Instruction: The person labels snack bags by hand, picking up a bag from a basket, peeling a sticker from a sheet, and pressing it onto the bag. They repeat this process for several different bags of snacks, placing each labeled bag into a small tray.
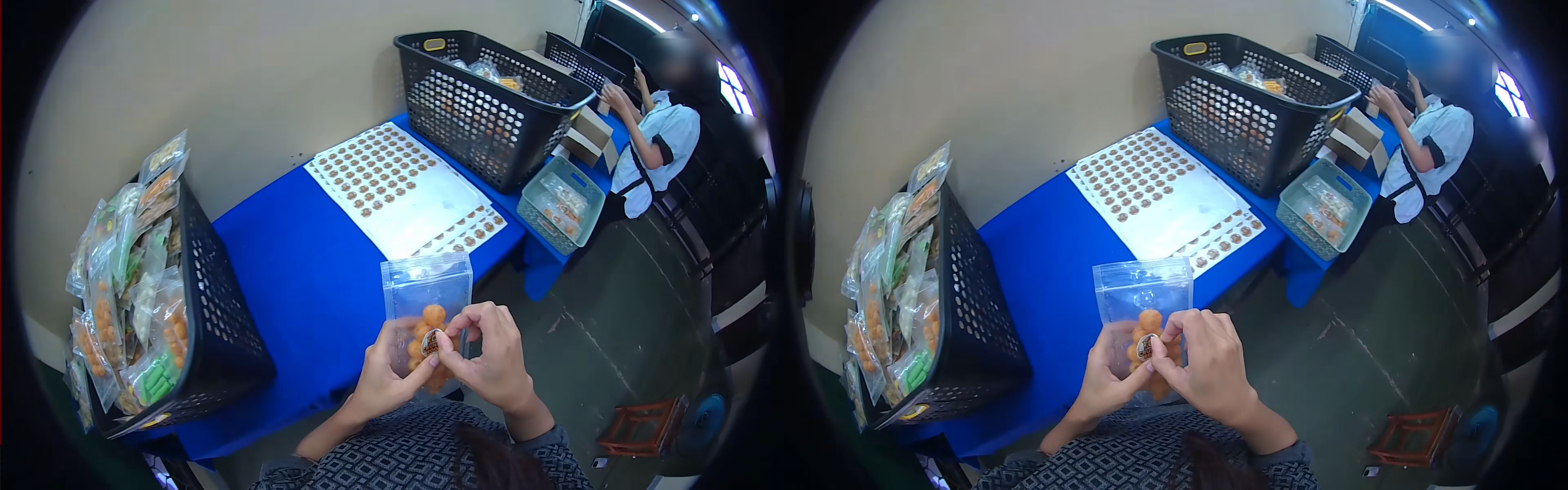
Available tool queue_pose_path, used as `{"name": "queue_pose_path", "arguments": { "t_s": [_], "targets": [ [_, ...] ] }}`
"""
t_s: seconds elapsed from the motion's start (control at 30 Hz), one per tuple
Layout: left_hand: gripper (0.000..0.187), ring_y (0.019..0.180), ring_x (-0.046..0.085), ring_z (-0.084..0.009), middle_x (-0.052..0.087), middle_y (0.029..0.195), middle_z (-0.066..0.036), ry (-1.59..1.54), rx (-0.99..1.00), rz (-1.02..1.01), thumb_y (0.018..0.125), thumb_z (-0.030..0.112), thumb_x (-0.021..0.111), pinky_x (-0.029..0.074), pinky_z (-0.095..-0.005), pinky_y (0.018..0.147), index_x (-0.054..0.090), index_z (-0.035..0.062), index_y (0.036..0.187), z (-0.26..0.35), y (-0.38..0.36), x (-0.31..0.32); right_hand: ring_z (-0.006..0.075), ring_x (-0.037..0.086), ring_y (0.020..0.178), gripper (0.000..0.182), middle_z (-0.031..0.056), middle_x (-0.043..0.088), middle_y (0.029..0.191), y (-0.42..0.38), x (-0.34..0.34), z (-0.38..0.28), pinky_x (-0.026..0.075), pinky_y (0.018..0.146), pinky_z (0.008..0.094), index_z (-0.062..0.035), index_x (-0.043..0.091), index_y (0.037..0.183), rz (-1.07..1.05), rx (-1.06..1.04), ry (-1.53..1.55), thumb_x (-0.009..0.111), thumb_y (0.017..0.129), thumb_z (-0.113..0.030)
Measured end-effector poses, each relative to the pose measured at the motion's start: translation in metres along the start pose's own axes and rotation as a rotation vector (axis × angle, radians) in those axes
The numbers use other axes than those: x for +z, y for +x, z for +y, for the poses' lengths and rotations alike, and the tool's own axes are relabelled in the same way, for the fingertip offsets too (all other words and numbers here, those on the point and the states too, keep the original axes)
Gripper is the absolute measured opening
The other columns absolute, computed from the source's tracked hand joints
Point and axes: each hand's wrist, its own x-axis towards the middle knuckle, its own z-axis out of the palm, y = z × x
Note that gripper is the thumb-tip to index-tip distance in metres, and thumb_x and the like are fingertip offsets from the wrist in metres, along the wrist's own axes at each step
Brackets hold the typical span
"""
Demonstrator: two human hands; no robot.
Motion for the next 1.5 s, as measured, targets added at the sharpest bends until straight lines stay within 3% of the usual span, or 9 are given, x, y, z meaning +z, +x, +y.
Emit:
{"name": "queue_pose_path", "arguments": {
  "t_s": [0.2,0.43,0.67,0.97,1.13,1.33,1.4,1.5],
  "targets": [
    [0.041,0.095,0.053,-0.0175,0.054,0.100,-0.016,-0.025,-0.016,-0.032,0.075,0.005,0.061,0.044,-0.0297,0.081,0.039,-0.0047,0.108,-0.012,0.015,0.062,0.0146,0.047,0.057,0.021,0.0000,0.050,0.067,-0.015,-0.050,0.040,0.035,0.060,0.0291,-0.0080,0.048,0.078,-0.009,0.062,0.054,0.066,0.067,-0.012],
    [0.043,0.089,0.057,-0.0181,0.057,0.096,-0.017,0.115,0.105,-0.046,0.074,0.006,0.062,0.046,-0.0287,0.075,0.039,-0.0027,0.109,-0.022,0.034,0.135,0.0153,0.049,0.059,0.021,0.0007,0.050,0.067,-0.036,-0.102,0.088,0.036,0.060,0.0295,-0.0077,0.048,0.079,0.025,0.100,0.008,0.064,0.068,-0.013],
    [0.047,0.085,0.059,-0.0182,0.058,0.093,-0.016,0.098,0.122,-0.148,0.071,0.008,0.065,0.047,-0.0282,0.072,0.039,-0.0018,0.109,-0.035,0.048,0.195,0.0152,0.052,0.063,0.027,0.0020,0.051,0.069,-0.061,-0.154,0.124,0.039,0.063,0.0293,-0.0067,0.046,0.082,-0.016,0.254,0.097,0.066,0.065,-0.013],
    [0.072,0.092,0.055,-0.0189,0.054,0.100,-0.018,0.005,0.079,-0.363,0.057,0.018,0.080,0.045,-0.0302,0.080,0.036,-0.0025,0.110,-0.042,0.069,0.228,0.0169,0.053,0.065,0.031,0.0040,0.051,0.071,-0.077,-0.187,0.152,0.043,0.064,0.0289,-0.0055,0.045,0.082,-0.005,0.324,0.165,0.067,0.063,-0.013],
    [0.077,0.095,0.053,-0.0191,0.051,0.103,-0.017,-0.042,0.063,-0.441,0.054,0.019,0.082,0.045,-0.0309,0.081,0.035,-0.0038,0.112,-0.044,0.087,0.247,0.0159,0.051,0.065,0.030,0.0042,0.051,0.071,-0.082,-0.192,0.165,0.044,0.061,0.0276,-0.0051,0.045,0.083,0.152,0.464,0.169,0.067,0.064,-0.011],
    [0.079,0.095,0.053,-0.0186,0.051,0.103,-0.016,-0.178,-0.008,-0.535,0.054,0.018,0.082,0.045,-0.0312,0.082,0.034,-0.0053,0.112,-0.059,0.125,0.267,0.0150,0.051,0.062,0.026,0.0045,0.051,0.070,-0.070,-0.208,0.188,0.044,0.057,0.0266,-0.0051,0.046,0.082,0.203,0.423,0.036,0.065,0.066,-0.010],
    [0.079,0.095,0.053,-0.0185,0.051,0.103,-0.016,-0.225,-0.021,-0.573,0.054,0.018,0.082,0.044,-0.0312,0.082,0.034,-0.0056,0.112,-0.064,0.143,0.274,0.0103,0.051,0.060,0.028,0.0038,0.054,0.070,-0.062,-0.214,0.197,0.043,0.056,0.0225,-0.0034,0.045,0.081,0.202,0.375,-0.038,0.066,0.063,-0.003],
    [0.079,0.095,0.053,-0.0179,0.051,0.103,-0.016,-0.206,0.016,-0.605,0.053,0.019,0.082,0.044,-0.0311,0.082,0.035,-0.0046,0.112,-0.066,0.172,0.279,0.0103,0.050,0.060,0.028,0.0036,0.053,0.070,-0.047,-0.214,0.213,0.043,0.055,0.0227,-0.0036,0.045,0.081,0.307,0.454,-0.031,0.066,0.062,-0.003]
  ]
}}
